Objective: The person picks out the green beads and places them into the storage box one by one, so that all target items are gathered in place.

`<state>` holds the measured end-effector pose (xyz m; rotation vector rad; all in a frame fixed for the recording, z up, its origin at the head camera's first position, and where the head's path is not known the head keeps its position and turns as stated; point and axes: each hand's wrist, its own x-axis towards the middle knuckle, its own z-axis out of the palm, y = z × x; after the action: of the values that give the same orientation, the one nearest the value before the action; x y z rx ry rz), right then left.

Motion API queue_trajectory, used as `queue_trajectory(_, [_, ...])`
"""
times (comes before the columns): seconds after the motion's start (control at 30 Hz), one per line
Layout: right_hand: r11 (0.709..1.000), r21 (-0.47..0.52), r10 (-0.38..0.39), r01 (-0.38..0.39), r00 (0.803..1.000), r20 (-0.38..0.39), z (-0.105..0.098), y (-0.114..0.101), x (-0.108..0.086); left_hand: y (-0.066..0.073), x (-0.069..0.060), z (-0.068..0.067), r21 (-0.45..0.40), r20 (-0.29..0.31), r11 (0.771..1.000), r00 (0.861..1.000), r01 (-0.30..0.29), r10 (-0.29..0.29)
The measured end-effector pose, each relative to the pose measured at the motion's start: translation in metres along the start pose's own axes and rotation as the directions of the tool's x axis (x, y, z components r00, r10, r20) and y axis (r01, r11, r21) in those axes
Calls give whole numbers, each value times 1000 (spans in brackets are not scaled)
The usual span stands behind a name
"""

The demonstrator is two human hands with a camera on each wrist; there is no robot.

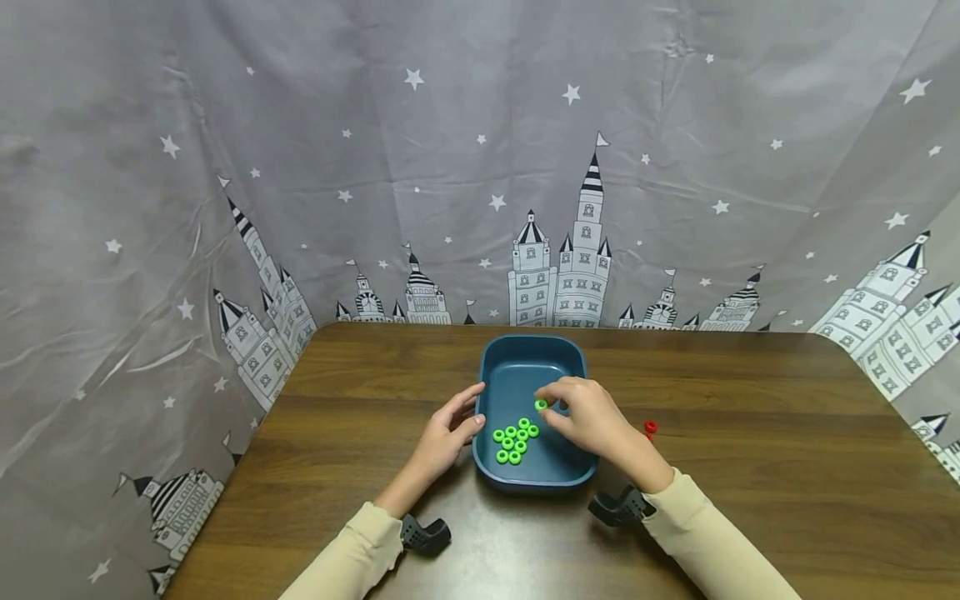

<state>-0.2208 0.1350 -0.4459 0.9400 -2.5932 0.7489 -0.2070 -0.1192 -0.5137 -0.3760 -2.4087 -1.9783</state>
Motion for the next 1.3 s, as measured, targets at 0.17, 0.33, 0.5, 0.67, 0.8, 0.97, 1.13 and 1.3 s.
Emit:
queue_trajectory(0.17, [1000,13,-10,9,1000,19,3,-2,4,0,1,0,5,-7,1000,1000,8,-8])
queue_trajectory(0.33, [1000,26,7,-8,998,56,7,-2,7,-2,1,0,11,-6,1000,1000,9,-9])
queue_trajectory(0.5, [999,39,25,-28,996,90,11,-2,10,-1,1,0,12,-8,1000,1000,5,-5])
queue_trajectory(0.67, [999,27,29,-32,994,104,14,-2,10,-1,1,0,7,-5,1000,1000,6,-6])
queue_trajectory(0.8, [1000,7,24,-25,995,102,16,-2,11,0,0,0,0,-4,1000,1000,3,-3])
queue_trajectory(0.97, [999,-6,36,-35,993,110,18,-3,13,1,0,0,-4,0,1000,1000,3,-3])
queue_trajectory(1.13, [996,-39,88,-83,986,141,20,-4,14,1,0,0,-5,2,1000,1000,4,-4])
queue_trajectory(1.3, [986,-113,138,-120,977,160,24,-6,14,0,0,0,4,-5,1000,1000,4,-4])
